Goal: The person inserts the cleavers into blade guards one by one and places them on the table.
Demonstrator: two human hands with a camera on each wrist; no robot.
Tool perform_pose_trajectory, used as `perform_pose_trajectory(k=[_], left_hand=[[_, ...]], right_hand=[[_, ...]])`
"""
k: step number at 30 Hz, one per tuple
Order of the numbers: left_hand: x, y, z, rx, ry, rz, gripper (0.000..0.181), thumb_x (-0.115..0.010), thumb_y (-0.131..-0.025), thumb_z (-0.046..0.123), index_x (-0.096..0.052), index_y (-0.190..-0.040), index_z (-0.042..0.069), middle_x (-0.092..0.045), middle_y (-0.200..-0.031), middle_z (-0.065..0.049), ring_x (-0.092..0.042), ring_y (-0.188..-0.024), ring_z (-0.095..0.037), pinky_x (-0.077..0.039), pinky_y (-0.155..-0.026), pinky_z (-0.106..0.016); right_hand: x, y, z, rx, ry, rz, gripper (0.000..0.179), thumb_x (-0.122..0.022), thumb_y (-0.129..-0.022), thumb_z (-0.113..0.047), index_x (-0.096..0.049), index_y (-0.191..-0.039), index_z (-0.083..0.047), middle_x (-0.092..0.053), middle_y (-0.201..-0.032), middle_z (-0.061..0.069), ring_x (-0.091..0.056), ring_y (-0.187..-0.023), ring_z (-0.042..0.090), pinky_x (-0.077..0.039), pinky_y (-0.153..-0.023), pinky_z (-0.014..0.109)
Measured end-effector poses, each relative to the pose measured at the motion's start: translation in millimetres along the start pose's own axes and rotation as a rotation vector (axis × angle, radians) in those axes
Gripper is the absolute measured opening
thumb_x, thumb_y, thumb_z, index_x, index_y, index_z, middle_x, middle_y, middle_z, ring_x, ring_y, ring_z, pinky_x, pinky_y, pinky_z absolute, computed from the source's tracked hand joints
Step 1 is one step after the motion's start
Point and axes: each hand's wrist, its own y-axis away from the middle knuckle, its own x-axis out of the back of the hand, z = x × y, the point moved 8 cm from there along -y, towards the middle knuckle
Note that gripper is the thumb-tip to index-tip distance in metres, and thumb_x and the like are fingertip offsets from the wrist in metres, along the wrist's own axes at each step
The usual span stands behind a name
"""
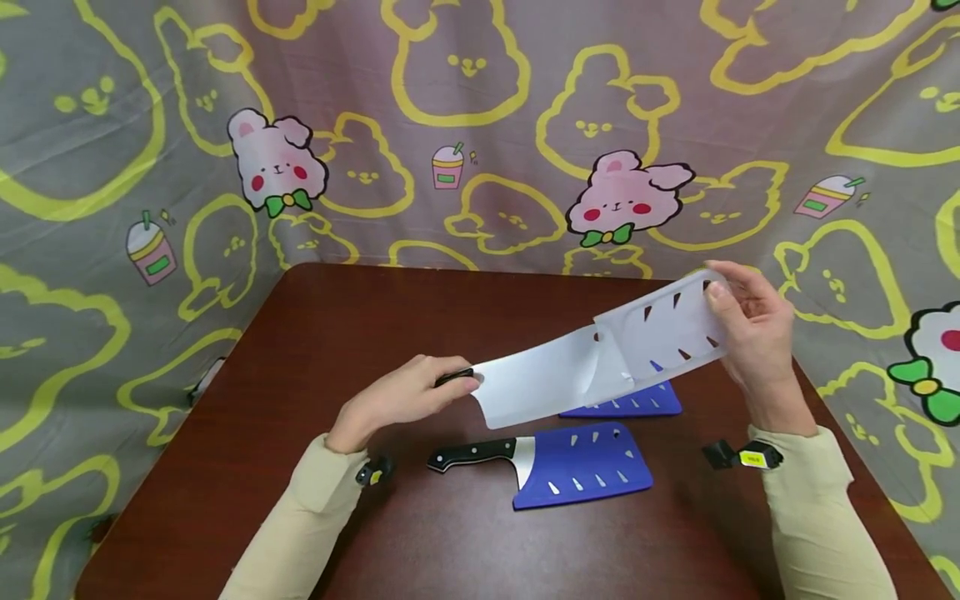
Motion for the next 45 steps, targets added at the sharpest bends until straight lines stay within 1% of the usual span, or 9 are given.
perform_pose_trajectory(k=[5,8,11,19,26,30,35,38,45], left_hand=[[0.7,-0.6,-0.2,-0.006,0.013,0.033,0.023,-0.052,-0.1,0.044,-0.062,-0.097,0.024,-0.046,-0.063,0.008,-0.047,-0.057,-0.007,-0.044,-0.06,-0.024],[4.5,-1.0,5.2,-0.018,0.013,0.023,0.022,-0.052,-0.101,0.042,-0.061,-0.095,0.022,-0.046,-0.059,0.007,-0.046,-0.052,-0.007,-0.043,-0.057,-0.024],[5.1,-4.7,12.8,-0.03,0.023,0.022,0.022,-0.052,-0.101,0.04,-0.06,-0.093,0.021,-0.045,-0.057,0.008,-0.045,-0.051,-0.006,-0.042,-0.056,-0.024],[-15.3,-31.8,29.5,-0.081,0.008,0.069,0.027,-0.05,-0.102,0.041,-0.061,-0.097,0.017,-0.046,-0.068,0.009,-0.046,-0.061,-0.004,-0.043,-0.063,-0.023],[-24.5,-46.1,38.0,-0.089,-0.017,0.109,0.027,-0.049,-0.102,0.043,-0.056,-0.09,0.02,-0.042,-0.067,0.009,-0.044,-0.06,-0.004,-0.041,-0.062,-0.023],[-26.2,-46.9,36.6,-0.076,-0.006,0.125,0.028,-0.049,-0.102,0.044,-0.057,-0.089,0.02,-0.044,-0.066,0.008,-0.045,-0.059,-0.005,-0.041,-0.06,-0.023],[-34.8,-40.8,24.2,-0.003,0.088,0.072,0.035,-0.047,-0.101,0.049,-0.056,-0.089,0.018,-0.049,-0.061,0.005,-0.047,-0.05,-0.007,-0.043,-0.053,-0.026],[-38.0,-36.8,21.2,0.019,0.121,0.048,0.032,-0.046,-0.102,0.046,-0.056,-0.091,0.018,-0.053,-0.061,0.003,-0.049,-0.046,-0.01,-0.044,-0.05,-0.027],[-36.2,-30.3,19.9,0.023,0.092,0.078,0.026,-0.045,-0.105,0.034,-0.058,-0.09,0.017,-0.061,-0.063,-0.003,-0.059,-0.049,-0.011,-0.048,-0.057,-0.025]], right_hand=[[1,1.2,1,-0.042,-0.033,0.027,0.031,-0.055,-0.093,0.009,-0.057,-0.123,0.014,-0.073,-0.093,0.007,-0.071,-0.081,0.014,-0.057,-0.062,0.022],[2,4.2,6,-0.091,-0.086,0.052,0.031,-0.055,-0.094,0.008,-0.056,-0.124,0.013,-0.072,-0.094,0.008,-0.07,-0.081,0.015,-0.057,-0.062,0.023],[0,7.9,9,-0.105,-0.077,0.057,0.03,-0.054,-0.095,0.005,-0.055,-0.125,0.013,-0.072,-0.096,0.006,-0.069,-0.083,0.014,-0.057,-0.063,0.022],[-36,24.8,27,-0.152,-0.003,-0.069,0.03,-0.05,-0.099,0.001,-0.054,-0.128,0.004,-0.069,-0.099,0.0,-0.066,-0.084,0.009,-0.056,-0.061,0.022],[-52,34.7,42,-0.19,-0.052,-0.067,0.028,-0.048,-0.1,0.001,-0.052,-0.127,0.007,-0.068,-0.098,0.001,-0.068,-0.079,0.01,-0.057,-0.058,0.025],[-53,34.4,42,-0.185,-0.06,-0.064,0.027,-0.048,-0.1,0.0,-0.051,-0.126,0.007,-0.068,-0.098,0.001,-0.068,-0.078,0.01,-0.057,-0.058,0.026],[-60,34.4,47,-0.233,0.009,-0.095,0.028,-0.05,-0.1,-0.003,-0.051,-0.127,0.007,-0.068,-0.099,-0.001,-0.068,-0.077,0.01,-0.057,-0.056,0.028],[-70,37.2,54,-0.282,0.099,-0.163,0.029,-0.05,-0.101,-0.007,-0.05,-0.129,0.004,-0.068,-0.098,-0.003,-0.068,-0.075,0.01,-0.057,-0.055,0.03],[-89,47.6,74,-0.366,0.23,-0.309,0.035,-0.051,-0.103,-0.016,-0.048,-0.134,-0.001,-0.066,-0.102,-0.005,-0.068,-0.08,0.012,-0.057,-0.059,0.033]])
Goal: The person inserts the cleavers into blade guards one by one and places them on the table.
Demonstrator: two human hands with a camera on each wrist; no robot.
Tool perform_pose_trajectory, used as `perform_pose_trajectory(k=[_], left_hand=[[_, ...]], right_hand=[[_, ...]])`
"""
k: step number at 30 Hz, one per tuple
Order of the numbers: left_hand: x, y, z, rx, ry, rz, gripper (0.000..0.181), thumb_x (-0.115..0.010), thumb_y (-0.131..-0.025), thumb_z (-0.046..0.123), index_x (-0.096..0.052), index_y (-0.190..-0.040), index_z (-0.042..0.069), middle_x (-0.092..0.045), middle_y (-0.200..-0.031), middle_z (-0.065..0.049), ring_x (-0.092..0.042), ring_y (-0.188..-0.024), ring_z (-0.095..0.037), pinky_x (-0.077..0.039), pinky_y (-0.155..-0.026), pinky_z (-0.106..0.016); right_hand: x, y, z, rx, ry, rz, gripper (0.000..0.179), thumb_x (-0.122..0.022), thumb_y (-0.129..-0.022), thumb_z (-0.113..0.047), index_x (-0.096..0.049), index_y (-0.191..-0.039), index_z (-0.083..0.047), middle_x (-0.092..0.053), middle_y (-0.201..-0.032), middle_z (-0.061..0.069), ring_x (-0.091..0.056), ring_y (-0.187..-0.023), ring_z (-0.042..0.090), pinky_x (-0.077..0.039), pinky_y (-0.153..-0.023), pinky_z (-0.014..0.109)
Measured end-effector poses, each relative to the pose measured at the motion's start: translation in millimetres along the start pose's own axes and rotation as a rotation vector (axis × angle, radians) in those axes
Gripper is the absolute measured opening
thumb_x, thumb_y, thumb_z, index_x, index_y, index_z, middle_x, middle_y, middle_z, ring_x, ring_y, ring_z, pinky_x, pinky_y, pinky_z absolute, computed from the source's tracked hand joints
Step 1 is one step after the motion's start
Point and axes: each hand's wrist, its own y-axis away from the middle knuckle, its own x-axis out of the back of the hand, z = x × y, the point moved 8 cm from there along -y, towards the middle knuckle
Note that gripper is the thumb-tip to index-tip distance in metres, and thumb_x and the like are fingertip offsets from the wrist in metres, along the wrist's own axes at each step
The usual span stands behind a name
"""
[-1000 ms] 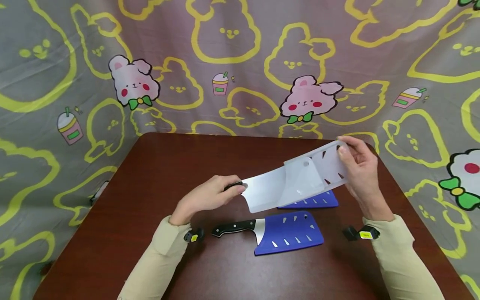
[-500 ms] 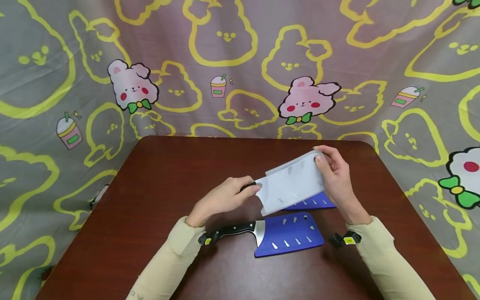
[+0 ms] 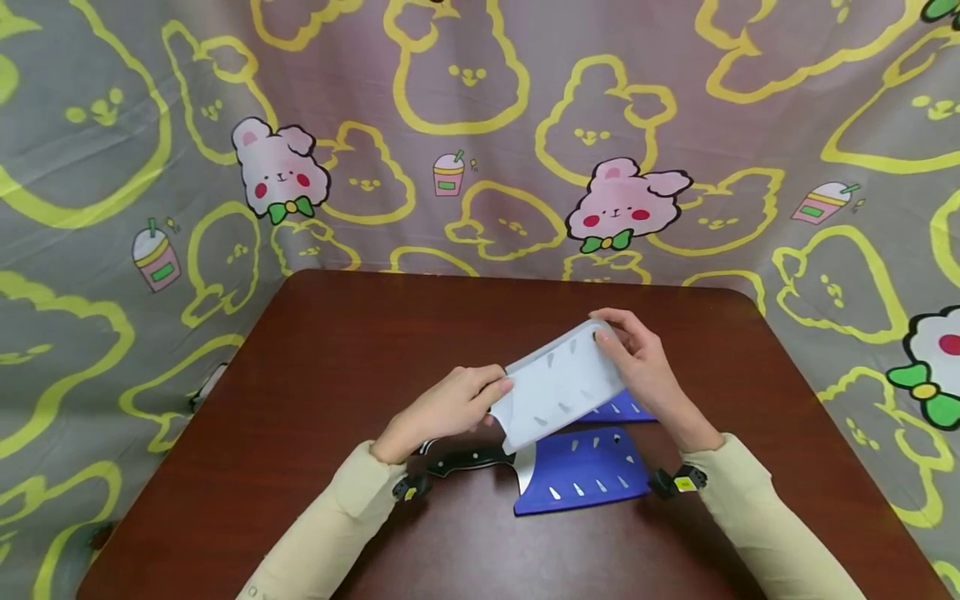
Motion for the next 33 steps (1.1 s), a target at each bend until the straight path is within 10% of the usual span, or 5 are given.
perform_pose_trajectory(k=[8,18,33], left_hand=[[0.8,7.7,-17.6,0.074,0.071,-0.021,0.026,-0.045,-0.105,0.034,-0.06,-0.094,0.016,-0.059,-0.062,-0.003,-0.056,-0.047,-0.012,-0.049,-0.052,-0.03],[9.2,17.9,-39.7,0.142,0.089,0.001,0.025,-0.046,-0.105,0.032,-0.058,-0.09,0.016,-0.064,-0.063,-0.007,-0.057,-0.048,-0.016,-0.052,-0.048,-0.033],[30.8,25.9,-87.5,0.314,0.103,0.222,0.028,-0.041,-0.106,0.023,-0.057,-0.09,0.007,-0.064,-0.064,-0.009,-0.056,-0.045,-0.015,-0.048,-0.046,-0.03]], right_hand=[[0,1.5,11,-0.045,0.18,-0.056,0.032,-0.055,-0.101,-0.021,-0.055,-0.133,-0.016,-0.065,-0.107,0.006,-0.063,-0.088,0.013,-0.056,-0.067,0.03],[-3,10.5,30,-0.136,0.149,-0.255,0.035,-0.057,-0.1,-0.017,-0.05,-0.134,-0.01,-0.063,-0.108,0.022,-0.068,-0.072,0.036,-0.057,-0.059,0.046],[12,25.5,37,-0.155,0.502,-0.388,0.033,-0.06,-0.098,-0.029,-0.056,-0.128,-0.018,-0.066,-0.112,0.016,-0.07,-0.081,0.026,-0.058,-0.067,0.037]])
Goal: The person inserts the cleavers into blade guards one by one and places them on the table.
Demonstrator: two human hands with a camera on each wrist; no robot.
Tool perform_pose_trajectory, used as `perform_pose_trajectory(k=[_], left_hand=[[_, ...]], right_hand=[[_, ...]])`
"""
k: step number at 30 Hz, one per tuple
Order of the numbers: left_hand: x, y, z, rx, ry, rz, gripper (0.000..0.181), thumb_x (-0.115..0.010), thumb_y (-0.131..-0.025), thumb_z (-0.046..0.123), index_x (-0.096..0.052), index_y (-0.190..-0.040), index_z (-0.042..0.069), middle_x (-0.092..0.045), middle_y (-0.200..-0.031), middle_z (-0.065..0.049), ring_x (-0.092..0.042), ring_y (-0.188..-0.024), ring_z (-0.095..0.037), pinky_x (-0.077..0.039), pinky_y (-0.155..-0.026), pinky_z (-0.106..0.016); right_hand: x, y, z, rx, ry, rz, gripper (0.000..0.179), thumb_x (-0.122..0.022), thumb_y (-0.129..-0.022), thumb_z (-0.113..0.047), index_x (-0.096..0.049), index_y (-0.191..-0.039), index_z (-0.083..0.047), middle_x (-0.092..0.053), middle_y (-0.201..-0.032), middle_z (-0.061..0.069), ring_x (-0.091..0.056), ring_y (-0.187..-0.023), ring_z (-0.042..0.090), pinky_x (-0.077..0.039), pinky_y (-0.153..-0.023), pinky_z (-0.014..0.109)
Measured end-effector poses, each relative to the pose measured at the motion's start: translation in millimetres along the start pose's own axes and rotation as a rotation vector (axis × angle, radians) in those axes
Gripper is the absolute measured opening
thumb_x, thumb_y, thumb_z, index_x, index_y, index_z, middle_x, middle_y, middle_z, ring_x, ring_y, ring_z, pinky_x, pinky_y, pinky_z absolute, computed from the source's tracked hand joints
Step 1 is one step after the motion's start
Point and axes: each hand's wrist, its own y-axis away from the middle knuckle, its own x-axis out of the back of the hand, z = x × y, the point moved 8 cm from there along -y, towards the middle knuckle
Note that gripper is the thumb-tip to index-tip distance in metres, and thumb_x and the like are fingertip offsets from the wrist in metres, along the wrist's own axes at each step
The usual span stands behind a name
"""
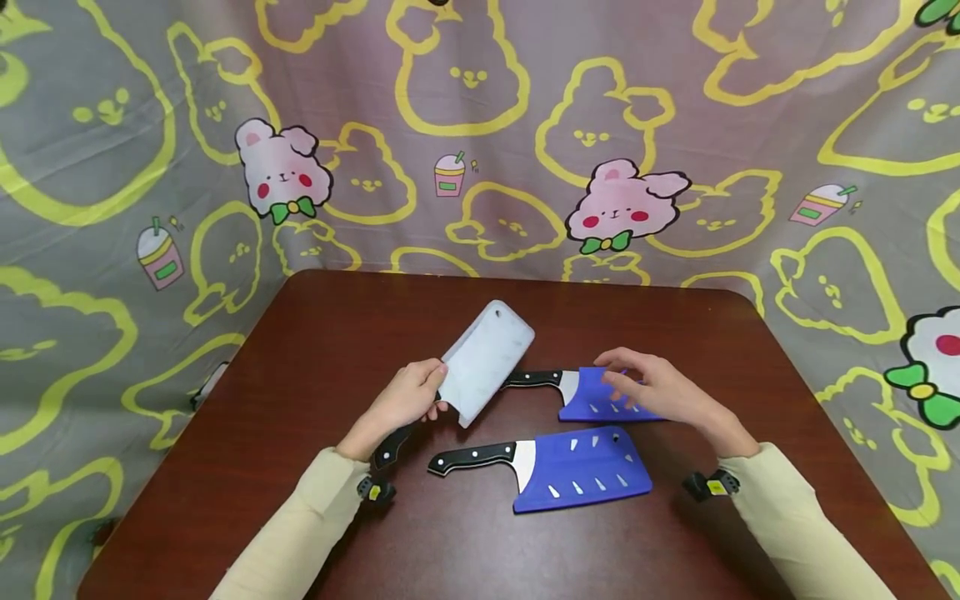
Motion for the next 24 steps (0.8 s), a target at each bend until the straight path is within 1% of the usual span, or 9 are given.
perform_pose_trajectory(k=[4,7,9,12,15,17,20,24], left_hand=[[3.0,-1.8,-13.5,0.055,0.026,0.039,0.03,-0.04,-0.106,0.021,-0.058,-0.089,0.005,-0.065,-0.063,-0.01,-0.056,-0.044,-0.014,-0.049,-0.046,-0.03],[3.8,-2.4,-22.9,0.088,0.041,0.043,0.031,-0.039,-0.106,0.022,-0.059,-0.091,0.004,-0.066,-0.065,-0.011,-0.057,-0.045,-0.014,-0.049,-0.047,-0.03],[4.8,-3.9,-27.6,0.094,0.019,0.043,0.03,-0.04,-0.106,0.024,-0.06,-0.095,0.004,-0.067,-0.066,-0.009,-0.059,-0.046,-0.014,-0.048,-0.047,-0.029],[10.8,-6.2,-29.3,0.082,-0.09,0.07,0.031,-0.043,-0.105,0.031,-0.062,-0.103,0.006,-0.068,-0.07,-0.005,-0.063,-0.053,-0.013,-0.048,-0.055,-0.028],[22.7,-7.6,-23.2,0.049,-0.239,0.124,0.035,-0.045,-0.103,0.037,-0.064,-0.11,0.008,-0.069,-0.08,-0.004,-0.064,-0.066,-0.013,-0.048,-0.065,-0.031],[30.5,-7.3,-16.5,0.026,-0.306,0.138,0.037,-0.046,-0.103,0.039,-0.065,-0.112,0.009,-0.068,-0.086,-0.005,-0.063,-0.074,-0.016,-0.048,-0.069,-0.034],[42.0,-5.7,-6.2,-0.01,-0.364,0.143,0.036,-0.047,-0.102,0.04,-0.065,-0.113,0.011,-0.07,-0.093,-0.005,-0.062,-0.081,-0.02,-0.048,-0.073,-0.037],[58.1,-2.7,8.0,-0.042,-0.382,0.142,0.035,-0.047,-0.102,0.041,-0.065,-0.114,0.013,-0.07,-0.092,-0.004,-0.062,-0.081,-0.02,-0.048,-0.073,-0.037]], right_hand=[[5,2.8,4,-0.006,0.025,0.005,0.032,-0.06,-0.098,-0.029,-0.056,-0.127,-0.017,-0.066,-0.112,0.016,-0.07,-0.081,0.025,-0.058,-0.067,0.036],[11,5.2,7,-0.014,0.034,0.013,0.031,-0.06,-0.098,-0.028,-0.057,-0.127,-0.017,-0.066,-0.113,0.016,-0.07,-0.081,0.024,-0.058,-0.067,0.036],[15,6.7,9,-0.021,0.034,0.019,0.031,-0.06,-0.098,-0.027,-0.057,-0.127,-0.016,-0.066,-0.115,0.016,-0.07,-0.081,0.024,-0.058,-0.067,0.036],[22,9.0,13,-0.033,0.039,0.024,0.03,-0.058,-0.099,-0.026,-0.056,-0.128,-0.015,-0.067,-0.115,0.017,-0.07,-0.082,0.024,-0.058,-0.068,0.036],[30,10.8,17,-0.048,0.045,0.035,0.029,-0.057,-0.1,-0.026,-0.056,-0.127,-0.014,-0.068,-0.112,0.016,-0.07,-0.082,0.025,-0.058,-0.068,0.036],[35,11.8,19,-0.055,0.058,0.046,0.028,-0.056,-0.1,-0.027,-0.056,-0.126,-0.015,-0.068,-0.111,0.015,-0.07,-0.081,0.026,-0.058,-0.068,0.034],[42,12.7,21,-0.06,0.072,0.061,0.027,-0.056,-0.101,-0.027,-0.056,-0.125,-0.015,-0.068,-0.11,0.013,-0.07,-0.081,0.027,-0.057,-0.067,0.03],[48,13.8,21,-0.072,0.074,0.064,0.027,-0.055,-0.101,-0.026,-0.057,-0.125,-0.014,-0.068,-0.11,0.011,-0.07,-0.081,0.027,-0.056,-0.066,0.027]])
